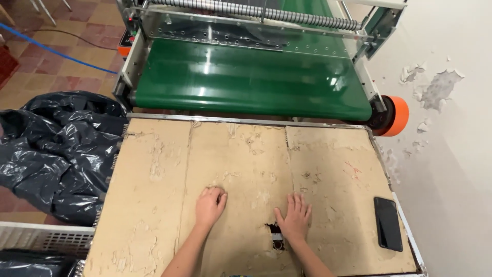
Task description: Folding large plastic bags into smaller rectangular shapes and stacking them in a crate.
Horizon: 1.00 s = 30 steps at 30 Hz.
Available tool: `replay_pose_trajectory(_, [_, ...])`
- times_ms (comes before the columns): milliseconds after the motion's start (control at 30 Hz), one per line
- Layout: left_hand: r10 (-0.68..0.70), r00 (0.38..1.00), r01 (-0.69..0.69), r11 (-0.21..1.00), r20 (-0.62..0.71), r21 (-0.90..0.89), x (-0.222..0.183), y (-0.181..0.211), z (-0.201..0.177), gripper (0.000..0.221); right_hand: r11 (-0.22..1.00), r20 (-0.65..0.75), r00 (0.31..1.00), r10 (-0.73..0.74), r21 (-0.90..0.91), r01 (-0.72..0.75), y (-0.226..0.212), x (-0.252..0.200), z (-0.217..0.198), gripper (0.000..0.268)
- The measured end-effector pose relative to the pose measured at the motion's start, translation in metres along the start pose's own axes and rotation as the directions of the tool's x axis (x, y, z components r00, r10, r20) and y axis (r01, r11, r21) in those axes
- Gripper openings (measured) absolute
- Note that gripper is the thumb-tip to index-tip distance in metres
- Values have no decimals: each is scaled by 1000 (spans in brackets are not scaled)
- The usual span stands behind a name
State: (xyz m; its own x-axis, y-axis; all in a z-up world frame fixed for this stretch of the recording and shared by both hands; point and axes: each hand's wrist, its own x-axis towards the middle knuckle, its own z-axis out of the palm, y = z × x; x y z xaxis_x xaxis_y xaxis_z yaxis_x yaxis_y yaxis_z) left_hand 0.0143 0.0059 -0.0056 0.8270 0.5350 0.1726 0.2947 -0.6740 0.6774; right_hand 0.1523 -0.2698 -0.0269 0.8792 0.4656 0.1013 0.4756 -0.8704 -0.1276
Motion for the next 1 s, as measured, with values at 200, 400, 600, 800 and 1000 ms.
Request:
replay_pose_trajectory(200, [3,1000,-3,1000,27,1,-27,4,-2,21,1000,47,999,-2,-19,3,-1,0,-4,76])
replay_pose_trajectory(400, [-23,998,24,1000,51,-15,-45,10,-5,20,1000,101,995,13,-29,-10,-6,3,-15,76])
replay_pose_trajectory(600, [-28,998,28,1000,55,3,-59,5,-1,20,996,187,980,63,-67,-51,-9,0,-18,77])
replay_pose_trajectory(800, [49,998,-47,997,27,-61,-67,6,5,12,995,-35,999,-26,-101,23,-3,-7,-17,50])
replay_pose_trajectory(1000, [0,975,26,993,224,-114,-55,-10,-3,15,966,170,967,-189,-145,215,-3,-21,-24,63])
